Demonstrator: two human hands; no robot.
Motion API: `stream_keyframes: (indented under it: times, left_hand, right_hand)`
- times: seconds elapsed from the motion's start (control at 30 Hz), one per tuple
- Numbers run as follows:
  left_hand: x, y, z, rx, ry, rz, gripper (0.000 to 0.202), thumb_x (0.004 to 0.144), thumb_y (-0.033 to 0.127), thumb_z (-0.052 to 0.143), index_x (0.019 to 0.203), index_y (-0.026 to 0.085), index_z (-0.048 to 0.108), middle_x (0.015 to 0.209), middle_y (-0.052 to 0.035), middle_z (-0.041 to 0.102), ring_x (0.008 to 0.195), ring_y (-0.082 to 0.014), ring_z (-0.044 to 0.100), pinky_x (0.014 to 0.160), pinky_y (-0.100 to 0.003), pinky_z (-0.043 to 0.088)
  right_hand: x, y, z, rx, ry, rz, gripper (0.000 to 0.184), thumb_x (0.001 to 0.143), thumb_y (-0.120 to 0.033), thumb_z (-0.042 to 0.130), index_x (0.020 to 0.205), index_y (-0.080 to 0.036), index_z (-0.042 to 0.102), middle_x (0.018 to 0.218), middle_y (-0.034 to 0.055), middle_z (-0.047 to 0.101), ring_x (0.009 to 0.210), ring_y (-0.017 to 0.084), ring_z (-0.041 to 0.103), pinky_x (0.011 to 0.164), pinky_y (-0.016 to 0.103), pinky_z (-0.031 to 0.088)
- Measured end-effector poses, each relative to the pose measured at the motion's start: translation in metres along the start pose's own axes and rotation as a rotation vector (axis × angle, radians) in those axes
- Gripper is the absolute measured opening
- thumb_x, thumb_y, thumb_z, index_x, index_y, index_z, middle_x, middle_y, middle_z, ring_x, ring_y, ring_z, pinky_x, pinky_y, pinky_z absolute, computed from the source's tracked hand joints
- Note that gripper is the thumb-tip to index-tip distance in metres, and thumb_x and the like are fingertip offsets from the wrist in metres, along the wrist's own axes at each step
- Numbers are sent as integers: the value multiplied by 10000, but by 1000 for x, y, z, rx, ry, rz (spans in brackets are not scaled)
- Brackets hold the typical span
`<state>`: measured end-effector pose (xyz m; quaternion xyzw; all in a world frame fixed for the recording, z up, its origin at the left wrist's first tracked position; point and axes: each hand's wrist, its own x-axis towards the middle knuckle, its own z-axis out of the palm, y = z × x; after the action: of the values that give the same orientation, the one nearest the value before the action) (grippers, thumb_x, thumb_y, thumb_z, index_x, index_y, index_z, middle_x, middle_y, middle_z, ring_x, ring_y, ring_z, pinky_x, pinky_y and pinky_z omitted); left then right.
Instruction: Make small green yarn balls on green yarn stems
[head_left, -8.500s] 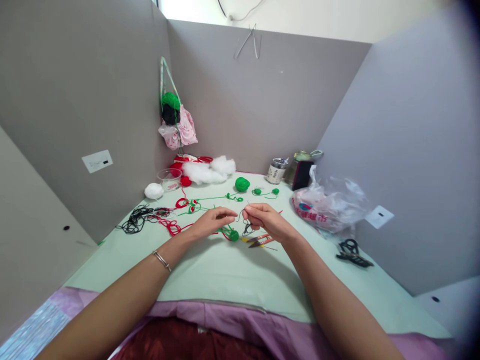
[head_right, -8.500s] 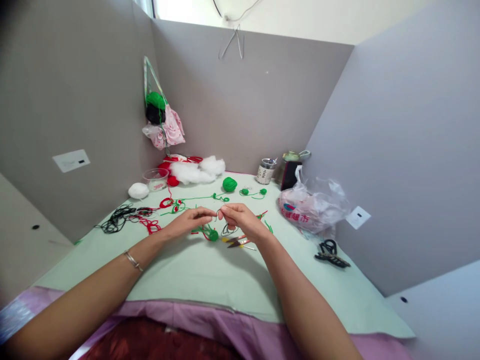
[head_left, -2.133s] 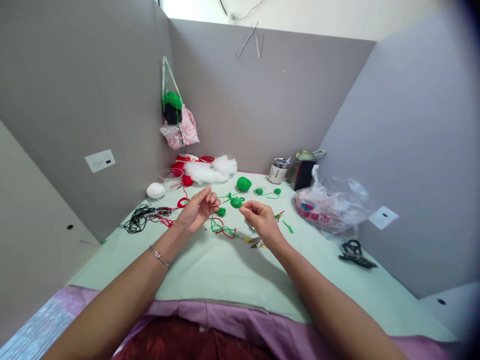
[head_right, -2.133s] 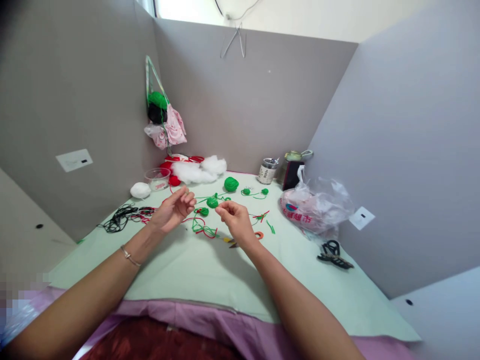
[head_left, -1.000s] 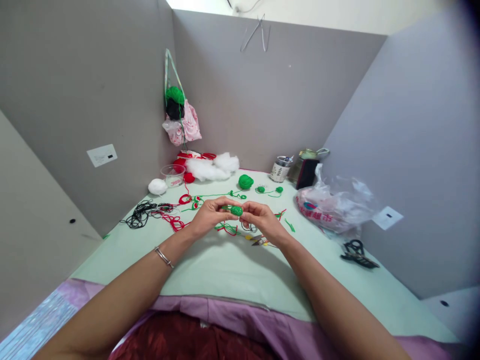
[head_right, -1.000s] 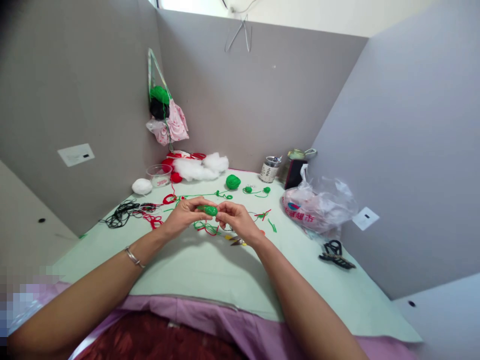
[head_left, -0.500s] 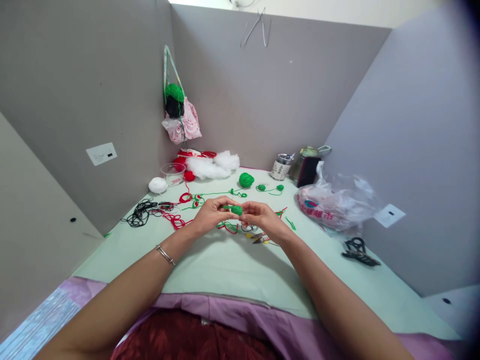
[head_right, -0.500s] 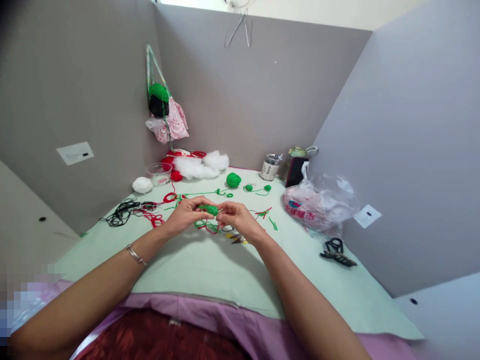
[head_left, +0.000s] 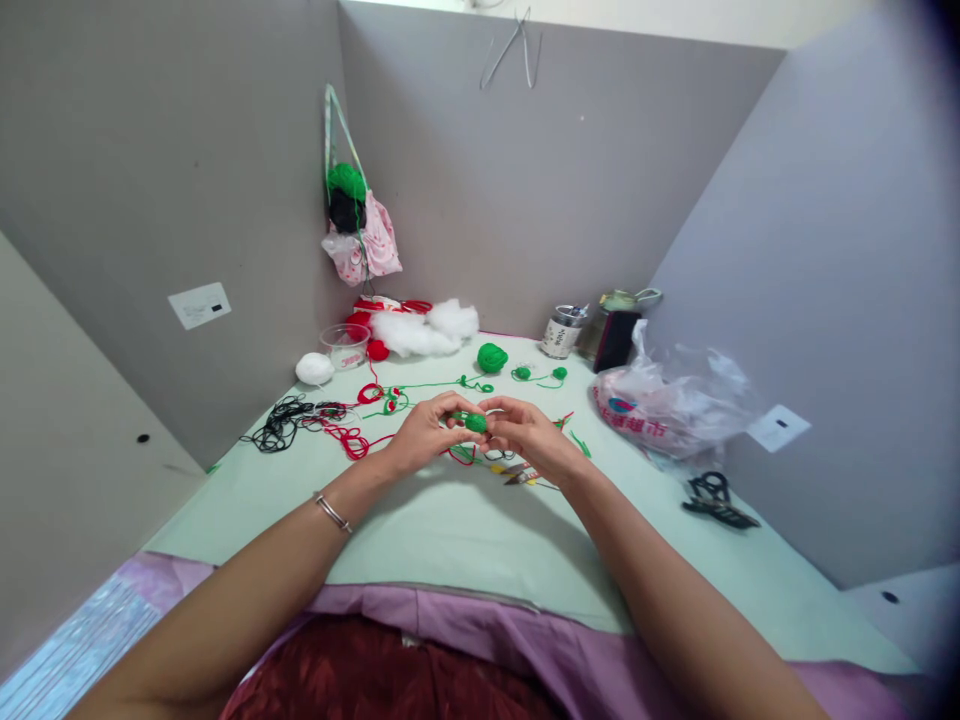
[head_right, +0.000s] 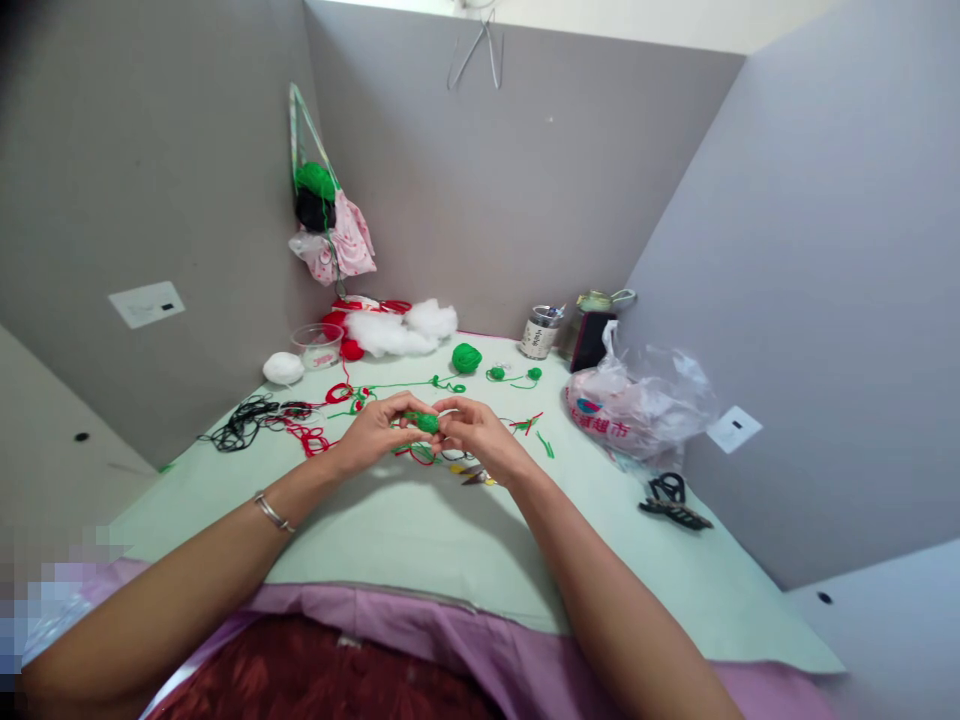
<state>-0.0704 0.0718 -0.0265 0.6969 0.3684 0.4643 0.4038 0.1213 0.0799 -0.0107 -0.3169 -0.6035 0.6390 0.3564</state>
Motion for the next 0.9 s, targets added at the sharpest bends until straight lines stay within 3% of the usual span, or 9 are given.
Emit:
stream_keyframes:
  times: [0.27,0.33,0.43,0.53,0.8,0.9]
  left_hand:
    - [0,-5,0,73,19,43,258,767,360,687,972,205,709,945,-44,599,822,-166,549,794,-279,432]
    - [1,-8,1,59,11,43,279,814,382,632,1019,203,695,1010,-59,597,906,-185,560,837,-285,426]
    - [1,-11,1,29,-84,39,308,867,399,555,1076,201,665,1037,-60,619,952,-196,560,852,-289,422]
    - [1,-12,2,9,-191,11,304,872,414,535,1024,183,664,949,-42,645,872,-187,565,796,-282,430]
    - [-1,-9,5,71,-299,-30,274,864,402,541,921,149,629,856,-16,588,776,-147,512,705,-248,404]
    - [0,-8,4,22,-310,-50,285,865,404,545,929,140,629,846,-21,589,782,-146,521,725,-252,410]
  right_hand:
    - [-3,-3,2,-80,-15,-38,243,801,-309,639,1008,-195,584,818,29,661,752,161,645,778,344,523]
    - [-3,-2,3,-234,59,-88,244,821,-335,617,1019,-195,592,898,46,658,778,165,637,743,323,516]
    - [-1,1,3,-508,273,-243,234,842,-364,589,988,-189,642,972,62,645,793,159,597,703,288,481]
    - [2,4,2,-627,322,-318,202,843,-355,586,894,-190,689,905,50,634,755,147,556,693,276,444]
    - [6,6,-1,-419,198,-110,186,763,-329,639,740,-149,675,680,-5,605,653,122,504,645,258,390]
    - [10,2,-8,-384,353,-187,167,725,-320,676,718,-153,681,699,-2,623,695,128,530,684,261,400]
